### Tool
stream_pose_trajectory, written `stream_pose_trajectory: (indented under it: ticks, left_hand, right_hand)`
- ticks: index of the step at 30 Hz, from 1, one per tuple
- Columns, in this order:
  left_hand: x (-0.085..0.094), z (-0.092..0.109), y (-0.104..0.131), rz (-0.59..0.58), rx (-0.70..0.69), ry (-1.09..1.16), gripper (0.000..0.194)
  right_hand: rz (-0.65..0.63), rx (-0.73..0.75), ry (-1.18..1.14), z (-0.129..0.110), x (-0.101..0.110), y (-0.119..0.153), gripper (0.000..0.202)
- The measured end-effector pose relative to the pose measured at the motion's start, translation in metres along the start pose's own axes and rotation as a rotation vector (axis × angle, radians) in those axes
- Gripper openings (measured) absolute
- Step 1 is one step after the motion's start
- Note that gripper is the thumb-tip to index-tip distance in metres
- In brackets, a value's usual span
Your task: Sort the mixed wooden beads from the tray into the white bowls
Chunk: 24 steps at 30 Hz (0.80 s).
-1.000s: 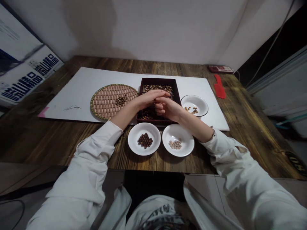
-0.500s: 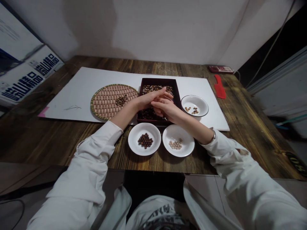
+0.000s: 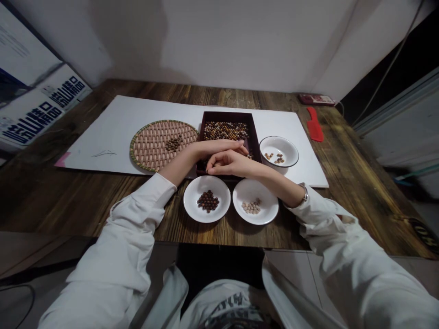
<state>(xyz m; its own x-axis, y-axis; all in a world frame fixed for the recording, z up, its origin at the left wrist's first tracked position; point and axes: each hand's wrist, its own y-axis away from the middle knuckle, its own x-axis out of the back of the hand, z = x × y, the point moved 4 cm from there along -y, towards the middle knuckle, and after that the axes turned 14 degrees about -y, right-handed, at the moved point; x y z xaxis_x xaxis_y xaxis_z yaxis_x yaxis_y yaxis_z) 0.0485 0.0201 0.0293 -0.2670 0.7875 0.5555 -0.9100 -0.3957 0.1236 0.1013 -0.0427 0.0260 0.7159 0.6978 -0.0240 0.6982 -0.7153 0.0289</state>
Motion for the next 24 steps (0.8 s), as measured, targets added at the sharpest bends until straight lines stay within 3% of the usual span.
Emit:
stream_pose_trajectory:
  ticks: [3, 9, 24]
  left_hand:
    - [0.001, -0.001, -0.002, -0.025, 0.022, -0.159, 0.028]
    - [-0.004, -0.007, 0.0, -0.014, 0.005, -0.101, 0.032]
    - [-0.004, -0.009, 0.0, 0.012, 0.003, -0.117, 0.028]
  right_hand:
    - [-0.019, 0.05, 0.125, -0.006, -0.004, 0.005, 0.027]
    - [-0.004, 0.188, 0.448, -0.019, -0.018, 0.014, 0.017]
    - [-0.061, 0.271, 0.74, -0.01, -0.022, 0.013, 0.018]
